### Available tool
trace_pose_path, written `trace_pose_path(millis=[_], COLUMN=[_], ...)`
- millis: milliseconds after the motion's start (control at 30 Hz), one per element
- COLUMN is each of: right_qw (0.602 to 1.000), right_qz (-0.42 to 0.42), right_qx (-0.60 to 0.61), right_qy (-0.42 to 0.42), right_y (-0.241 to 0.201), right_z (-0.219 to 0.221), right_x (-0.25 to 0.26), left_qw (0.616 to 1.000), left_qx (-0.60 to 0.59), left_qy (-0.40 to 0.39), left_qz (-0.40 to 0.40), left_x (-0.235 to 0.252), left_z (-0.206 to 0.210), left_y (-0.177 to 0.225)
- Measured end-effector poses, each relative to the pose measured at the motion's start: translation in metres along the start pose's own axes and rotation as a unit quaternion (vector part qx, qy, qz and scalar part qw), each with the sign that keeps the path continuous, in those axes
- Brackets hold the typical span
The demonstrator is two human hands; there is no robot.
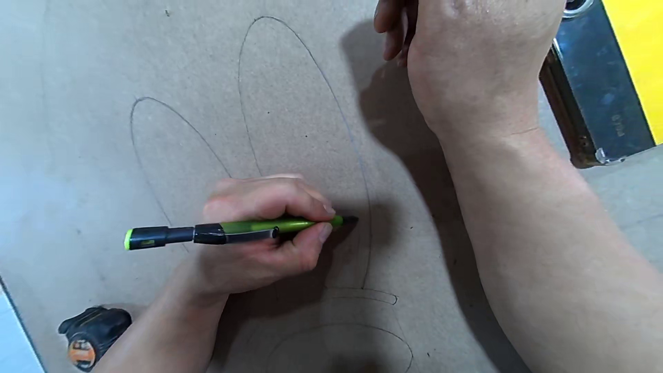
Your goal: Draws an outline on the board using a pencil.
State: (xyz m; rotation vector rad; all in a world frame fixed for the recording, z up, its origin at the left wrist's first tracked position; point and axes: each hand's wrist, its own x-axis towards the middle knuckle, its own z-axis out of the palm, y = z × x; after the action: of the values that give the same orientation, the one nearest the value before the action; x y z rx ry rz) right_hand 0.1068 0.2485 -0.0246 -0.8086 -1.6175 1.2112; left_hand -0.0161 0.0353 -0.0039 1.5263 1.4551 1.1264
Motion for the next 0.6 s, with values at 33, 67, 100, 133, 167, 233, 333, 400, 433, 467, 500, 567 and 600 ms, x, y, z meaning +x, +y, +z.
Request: trace_pose_path(millis=[33,67,100,133,167,233,333,400,433,467,500,567,600], right_qw=[1.000,1.000,1.000,1.000,1.000,1.000,0.999,0.999,0.999,0.999,0.999,0.999,0.999], right_qz=[-0.003,-0.007,-0.008,-0.007,-0.007,0.012,0.039,0.041,0.040,0.040,0.039,0.038,0.038], right_qx=[0.002,0.000,-0.001,-0.002,-0.003,-0.012,-0.005,-0.007,-0.012,-0.017,-0.019,-0.015,-0.009], right_qy=[0.000,-0.001,-0.002,-0.002,-0.003,-0.008,-0.015,-0.013,-0.012,-0.012,-0.013,-0.014,-0.015], right_y=[0.000,0.000,0.000,0.001,0.001,-0.001,-0.004,-0.004,-0.004,-0.004,-0.004,-0.004,-0.004], right_z=[0.000,0.000,0.000,0.000,0.000,0.000,-0.001,0.000,0.000,-0.001,-0.001,-0.001,-0.001], right_x=[0.000,0.001,0.001,0.001,0.002,0.003,0.004,0.003,0.002,0.002,0.002,0.002,0.003], left_qw=[1.000,1.000,0.999,0.998,0.996,0.994,0.998,1.000,1.000,0.999,0.999,0.999,1.000], left_qx=[-0.003,-0.004,-0.004,-0.004,-0.004,-0.009,-0.011,-0.013,-0.017,-0.018,-0.016,-0.010,-0.003], left_qy=[-0.003,0.007,0.027,0.054,0.077,0.093,0.057,0.006,-0.014,-0.025,-0.031,-0.022,-0.002], left_qz=[-0.003,-0.010,-0.022,-0.036,-0.048,-0.057,-0.023,0.009,0.019,0.026,0.028,0.021,0.011], left_x=[0.000,0.000,0.001,0.002,0.004,0.009,0.014,0.014,0.013,0.013,0.012,0.012,0.012], left_z=[0.000,0.001,0.002,0.003,0.003,0.001,-0.006,-0.008,-0.008,-0.008,-0.007,-0.008,-0.007], left_y=[0.000,0.000,0.000,-0.001,-0.001,-0.003,-0.009,-0.009,-0.008,-0.007,-0.007,-0.007,-0.007])
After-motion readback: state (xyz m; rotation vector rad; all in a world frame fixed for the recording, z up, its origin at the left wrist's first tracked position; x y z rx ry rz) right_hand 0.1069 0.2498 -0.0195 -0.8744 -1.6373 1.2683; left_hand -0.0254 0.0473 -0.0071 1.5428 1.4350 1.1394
